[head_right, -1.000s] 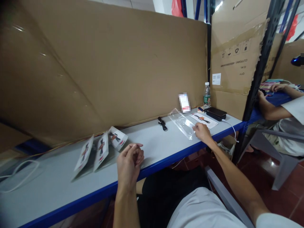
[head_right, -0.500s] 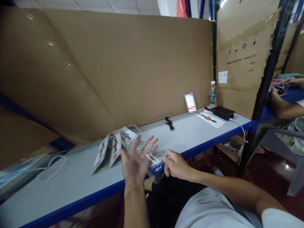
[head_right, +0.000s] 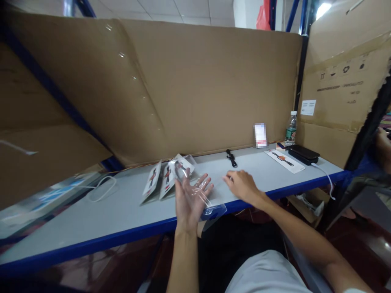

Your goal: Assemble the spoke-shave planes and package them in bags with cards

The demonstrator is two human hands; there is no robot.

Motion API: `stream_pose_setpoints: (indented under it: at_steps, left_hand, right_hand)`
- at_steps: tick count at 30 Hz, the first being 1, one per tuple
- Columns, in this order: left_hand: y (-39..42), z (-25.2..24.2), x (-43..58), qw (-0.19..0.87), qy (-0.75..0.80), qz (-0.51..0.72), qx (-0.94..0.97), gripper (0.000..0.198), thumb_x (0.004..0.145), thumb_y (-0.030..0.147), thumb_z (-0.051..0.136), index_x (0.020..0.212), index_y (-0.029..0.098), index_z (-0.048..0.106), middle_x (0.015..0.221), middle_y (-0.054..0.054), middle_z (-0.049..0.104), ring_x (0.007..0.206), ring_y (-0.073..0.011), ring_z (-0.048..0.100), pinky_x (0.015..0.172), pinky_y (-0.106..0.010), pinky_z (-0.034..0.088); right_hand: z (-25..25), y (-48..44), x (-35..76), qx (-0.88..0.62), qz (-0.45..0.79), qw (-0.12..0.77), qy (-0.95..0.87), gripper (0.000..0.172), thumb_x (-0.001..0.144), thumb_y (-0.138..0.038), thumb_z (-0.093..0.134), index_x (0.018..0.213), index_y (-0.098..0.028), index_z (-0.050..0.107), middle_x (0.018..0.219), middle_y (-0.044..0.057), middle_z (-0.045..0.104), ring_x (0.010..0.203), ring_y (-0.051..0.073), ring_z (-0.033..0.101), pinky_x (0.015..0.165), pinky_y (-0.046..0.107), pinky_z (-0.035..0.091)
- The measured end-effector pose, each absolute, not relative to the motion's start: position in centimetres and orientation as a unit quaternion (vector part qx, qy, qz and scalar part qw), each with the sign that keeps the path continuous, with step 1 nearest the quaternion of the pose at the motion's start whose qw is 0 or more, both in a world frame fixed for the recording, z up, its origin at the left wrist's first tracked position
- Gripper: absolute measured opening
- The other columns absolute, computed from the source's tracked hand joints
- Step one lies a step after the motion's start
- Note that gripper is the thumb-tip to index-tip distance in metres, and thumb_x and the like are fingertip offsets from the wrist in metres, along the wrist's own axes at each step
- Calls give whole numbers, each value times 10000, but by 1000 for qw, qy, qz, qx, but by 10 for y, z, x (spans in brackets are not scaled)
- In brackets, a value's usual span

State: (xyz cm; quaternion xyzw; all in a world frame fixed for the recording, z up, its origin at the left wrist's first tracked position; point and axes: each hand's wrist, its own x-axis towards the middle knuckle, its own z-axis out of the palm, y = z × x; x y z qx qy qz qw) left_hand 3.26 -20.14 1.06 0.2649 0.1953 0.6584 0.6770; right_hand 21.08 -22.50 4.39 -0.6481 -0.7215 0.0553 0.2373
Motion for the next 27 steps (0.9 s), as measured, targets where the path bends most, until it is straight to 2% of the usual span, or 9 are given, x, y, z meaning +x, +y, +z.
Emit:
stream_pose_setpoints:
  at_steps: [2, 4, 7, 12, 16, 19, 21, 24, 27]
  left_hand:
    - [-202, 12, 33, 677, 195, 660, 261, 649, 915, 689, 534, 1487, 394, 451, 1085, -106, 651, 914, -235, 704, 768, -373, 595]
    - [-202, 13, 34, 678, 195, 659, 260, 635, 931, 677, 516, 1490, 383, 451, 1062, -102, 655, 893, -232, 708, 751, -370, 600]
    - [-203, 14, 35, 686, 198, 648, 266, 637, 947, 668, 490, 1507, 368, 432, 1033, -100, 661, 867, -231, 713, 732, -372, 608]
    - [-203, 14, 37, 694, 190, 634, 282, 696, 946, 682, 469, 1536, 324, 387, 995, -102, 665, 842, -234, 718, 706, -378, 622]
    - [-203, 14, 37, 696, 179, 632, 288, 740, 944, 683, 472, 1562, 294, 351, 985, -109, 669, 830, -239, 720, 695, -380, 628]
    - [-203, 15, 36, 698, 176, 631, 287, 740, 958, 667, 458, 1568, 264, 346, 986, -117, 670, 829, -241, 720, 698, -383, 630]
    - [-203, 15, 36, 700, 174, 630, 288, 741, 956, 663, 469, 1566, 257, 354, 994, -121, 672, 831, -243, 722, 701, -386, 630]
    - [-203, 15, 35, 704, 173, 626, 289, 744, 950, 664, 486, 1561, 255, 365, 1004, -125, 676, 822, -244, 724, 701, -391, 629]
    - [-202, 15, 35, 709, 177, 618, 291, 742, 950, 666, 487, 1555, 252, 372, 1002, -126, 682, 814, -243, 722, 691, -386, 626]
  right_hand:
    - [54, -197, 219, -685, -14, 169, -709, 351, 1046, -417, 454, 1119, -185, 707, 1085, 168, 756, 1043, 271, 705, 843, 303, 470]
    - [59, -166, 224, -699, -29, 127, -703, 419, 1042, -443, 467, 1247, -136, 666, 1203, 221, 719, 1139, 290, 675, 894, 310, 466]
    - [57, -127, 226, -706, 3, 56, -706, 491, 1015, -477, 520, 1280, -86, 654, 1280, 255, 683, 1209, 310, 645, 925, 313, 462]
    - [42, -92, 233, -714, 19, 23, -699, 436, 1014, -362, 476, 1310, -86, 637, 1316, 248, 665, 1199, 321, 651, 902, 339, 475]
    - [31, -93, 258, -714, 31, 25, -699, 380, 997, -316, 454, 1265, -117, 637, 1282, 235, 675, 1104, 338, 686, 811, 352, 485]
    - [28, -118, 281, -702, 0, 51, -711, 319, 1006, -322, 464, 1213, -140, 625, 1199, 210, 705, 1045, 315, 700, 773, 325, 470]
    - [29, -143, 293, -688, -10, 98, -719, 289, 1011, -319, 467, 1180, -150, 628, 1056, 179, 742, 918, 277, 725, 748, 313, 471]
    - [36, -181, 303, -650, 51, 218, -726, 307, 1006, -296, 448, 1234, -176, 614, 812, 72, 757, 635, 207, 706, 725, 321, 509]
    - [49, -209, 305, -610, 99, 345, -707, 277, 967, -335, 486, 1136, -203, 660, 817, 61, 773, 628, 207, 718, 635, 322, 544]
